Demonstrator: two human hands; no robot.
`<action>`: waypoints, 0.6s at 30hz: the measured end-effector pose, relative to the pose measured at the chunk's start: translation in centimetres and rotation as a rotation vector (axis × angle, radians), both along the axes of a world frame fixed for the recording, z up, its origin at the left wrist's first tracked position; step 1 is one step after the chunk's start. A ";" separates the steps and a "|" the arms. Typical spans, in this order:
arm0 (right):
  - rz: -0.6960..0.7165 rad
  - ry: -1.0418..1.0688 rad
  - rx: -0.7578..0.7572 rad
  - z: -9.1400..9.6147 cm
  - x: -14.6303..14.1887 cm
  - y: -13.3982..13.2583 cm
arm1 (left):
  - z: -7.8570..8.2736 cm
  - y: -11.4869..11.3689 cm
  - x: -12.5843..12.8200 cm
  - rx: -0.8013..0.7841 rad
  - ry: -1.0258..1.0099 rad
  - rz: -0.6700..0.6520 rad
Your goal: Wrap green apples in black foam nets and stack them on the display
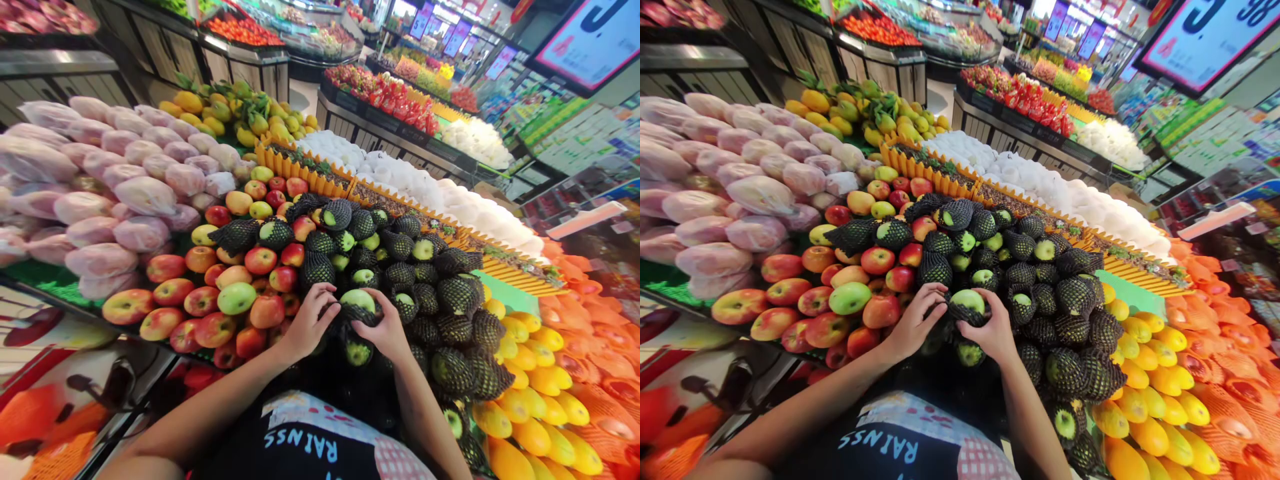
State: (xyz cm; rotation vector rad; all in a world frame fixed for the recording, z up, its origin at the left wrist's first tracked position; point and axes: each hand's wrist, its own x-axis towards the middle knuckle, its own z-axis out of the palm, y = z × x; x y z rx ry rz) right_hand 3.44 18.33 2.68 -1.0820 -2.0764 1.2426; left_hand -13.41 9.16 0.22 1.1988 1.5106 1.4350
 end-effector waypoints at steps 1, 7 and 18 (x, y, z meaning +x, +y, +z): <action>-0.021 0.081 -0.093 -0.2 0.5 -0.8 | 0.2 -0.1 0.3 0.007 -0.068 -0.049; -0.146 0.214 -0.384 -1.5 3.1 -4.2 | -0.2 -0.6 1.5 -0.196 -0.415 -0.324; -0.200 0.126 -0.590 0.4 8.0 -6.0 | -3.4 -1.1 4.3 -0.256 -0.612 -0.357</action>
